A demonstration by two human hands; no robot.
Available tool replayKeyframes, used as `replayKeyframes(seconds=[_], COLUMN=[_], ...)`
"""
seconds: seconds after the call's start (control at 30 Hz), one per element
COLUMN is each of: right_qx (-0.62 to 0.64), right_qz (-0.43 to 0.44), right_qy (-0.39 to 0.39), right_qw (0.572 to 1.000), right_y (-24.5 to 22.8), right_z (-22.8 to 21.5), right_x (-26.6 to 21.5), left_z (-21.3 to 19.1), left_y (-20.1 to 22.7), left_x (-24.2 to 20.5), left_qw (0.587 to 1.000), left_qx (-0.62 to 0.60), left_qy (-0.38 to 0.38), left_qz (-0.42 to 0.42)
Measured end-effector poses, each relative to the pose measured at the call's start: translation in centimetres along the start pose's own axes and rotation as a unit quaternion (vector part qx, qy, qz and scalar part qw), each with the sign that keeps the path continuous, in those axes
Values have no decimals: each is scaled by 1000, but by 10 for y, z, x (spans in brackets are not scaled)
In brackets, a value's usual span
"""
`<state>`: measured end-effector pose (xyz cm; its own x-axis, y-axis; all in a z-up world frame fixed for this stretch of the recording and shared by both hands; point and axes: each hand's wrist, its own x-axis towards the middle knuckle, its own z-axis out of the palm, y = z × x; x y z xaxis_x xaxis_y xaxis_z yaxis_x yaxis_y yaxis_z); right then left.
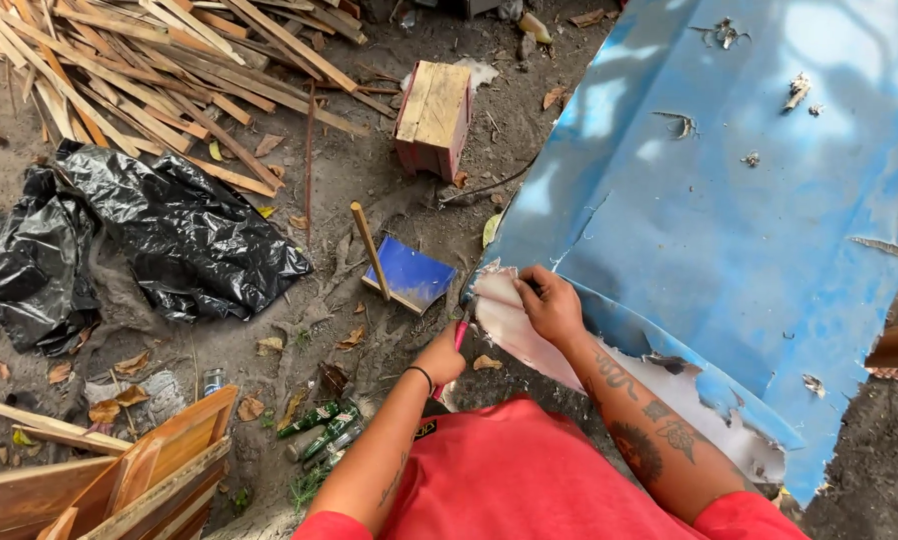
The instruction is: Stripping a white protective or decorative layer from a blue panel using snips and manual pulling.
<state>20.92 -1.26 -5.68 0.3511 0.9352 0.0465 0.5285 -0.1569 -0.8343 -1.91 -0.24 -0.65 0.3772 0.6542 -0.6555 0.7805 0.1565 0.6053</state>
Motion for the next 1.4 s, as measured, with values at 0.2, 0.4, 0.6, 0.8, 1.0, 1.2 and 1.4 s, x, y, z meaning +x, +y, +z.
replayKeyframes(seconds=[0.2, 0.4, 0.6, 0.8, 1.0, 1.2, 1.4], right_qx=[4, 24, 31, 29, 37, 43, 58], right_qz=[1, -4, -19, -22, -22, -24, -19], right_qy=[-19, -16, -17, -29, -28, -31, -27], right_qw=[1000, 1000, 999, 999, 999, 998, 998], right_y=[0, 0, -3, -3, -2, -2, -7], right_z=[-1, -2, -5, -7, -7, -7, -9], right_x=[1, -1, -2, 0, 0, 2, 0], left_z=[11, 52, 43, 28, 17, 9, 15], left_y=[6, -80, -99, -74, -30, -14, -28], left_x=[4, 76, 87, 46, 16, -2, 18], left_qw=[991, 949, 988, 992, 992, 996, 994], left_qx=[50, -315, -147, -106, 73, 55, 64], left_qy=[121, 4, 27, 26, 103, 68, 84], left_qz=[-36, 29, 38, 56, 13, 4, -12])
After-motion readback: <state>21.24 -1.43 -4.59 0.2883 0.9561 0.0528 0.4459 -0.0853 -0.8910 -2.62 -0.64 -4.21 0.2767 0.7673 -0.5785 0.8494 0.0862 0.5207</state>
